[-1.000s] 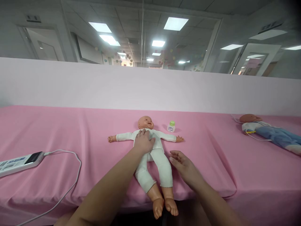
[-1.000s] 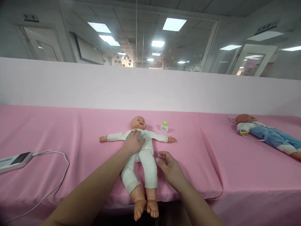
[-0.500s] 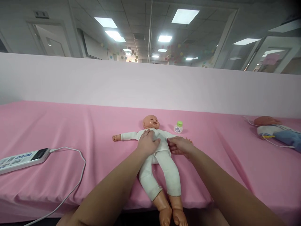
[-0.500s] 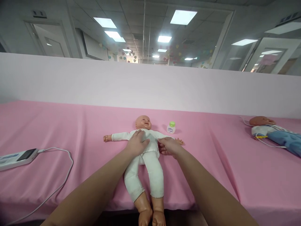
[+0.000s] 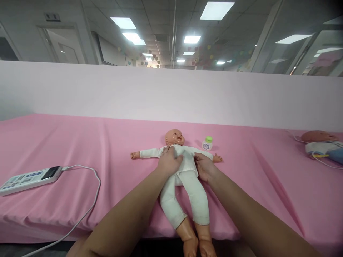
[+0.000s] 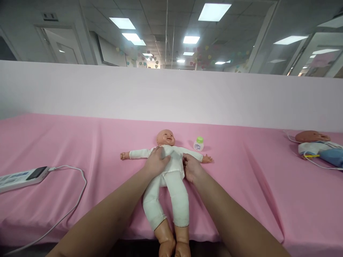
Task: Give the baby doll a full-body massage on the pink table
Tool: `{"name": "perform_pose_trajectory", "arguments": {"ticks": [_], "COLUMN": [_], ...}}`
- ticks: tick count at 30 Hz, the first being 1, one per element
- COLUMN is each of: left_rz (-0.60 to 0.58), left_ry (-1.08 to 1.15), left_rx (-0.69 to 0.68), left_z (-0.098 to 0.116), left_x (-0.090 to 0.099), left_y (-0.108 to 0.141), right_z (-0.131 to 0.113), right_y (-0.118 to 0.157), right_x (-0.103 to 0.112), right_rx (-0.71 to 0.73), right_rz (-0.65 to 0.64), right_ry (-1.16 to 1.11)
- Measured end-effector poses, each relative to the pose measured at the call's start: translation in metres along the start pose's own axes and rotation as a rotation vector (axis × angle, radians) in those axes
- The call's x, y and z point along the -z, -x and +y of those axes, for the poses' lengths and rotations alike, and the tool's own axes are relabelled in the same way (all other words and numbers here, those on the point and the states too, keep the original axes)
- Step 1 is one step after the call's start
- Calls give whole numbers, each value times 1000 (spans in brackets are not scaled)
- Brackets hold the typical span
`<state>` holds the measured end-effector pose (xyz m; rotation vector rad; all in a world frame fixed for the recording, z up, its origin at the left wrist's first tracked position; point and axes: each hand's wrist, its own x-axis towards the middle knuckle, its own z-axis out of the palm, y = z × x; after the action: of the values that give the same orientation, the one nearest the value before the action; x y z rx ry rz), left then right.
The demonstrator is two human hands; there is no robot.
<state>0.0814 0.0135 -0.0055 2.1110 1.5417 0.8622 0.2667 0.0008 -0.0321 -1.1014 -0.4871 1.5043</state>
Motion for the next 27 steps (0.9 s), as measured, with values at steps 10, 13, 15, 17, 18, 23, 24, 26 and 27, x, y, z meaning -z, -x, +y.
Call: {"name": "perform_pose_trajectory", "arguments": {"ticks": [10, 13, 15, 17, 18, 23, 24, 26, 27], "left_rz": [0, 3, -3, -11, -14, -14, -8, 1, 1], "left_ry": [-59, -45, -38, -40, -45, -52, -47, -41, -44], "left_rx": [-12, -23, -18, -17, -21, -10, 11, 75, 108], "left_z": [3, 5, 5, 5, 5, 5, 5, 5, 4], "left_x": [-2, 0, 1, 2, 2, 3, 3, 3, 3], "left_y": [1, 2, 4, 5, 6, 7, 6, 4, 3], "right_z": [-6, -5, -4, -4, -5, -11, -11, -8, -5], "right_y": [-8, -10, -11, -13, -13, -6, -3, 3, 6], "right_x": [14, 17, 19, 22, 23, 21, 18, 10, 4], "right_rx": [102, 140, 182, 208, 214, 175, 160, 148, 160], "right_rz": [35, -5, -23, -42, -47, -103, -119, -135, -136], "right_ry": [-135, -44, 24, 53, 54, 65, 58, 27, 4]}}
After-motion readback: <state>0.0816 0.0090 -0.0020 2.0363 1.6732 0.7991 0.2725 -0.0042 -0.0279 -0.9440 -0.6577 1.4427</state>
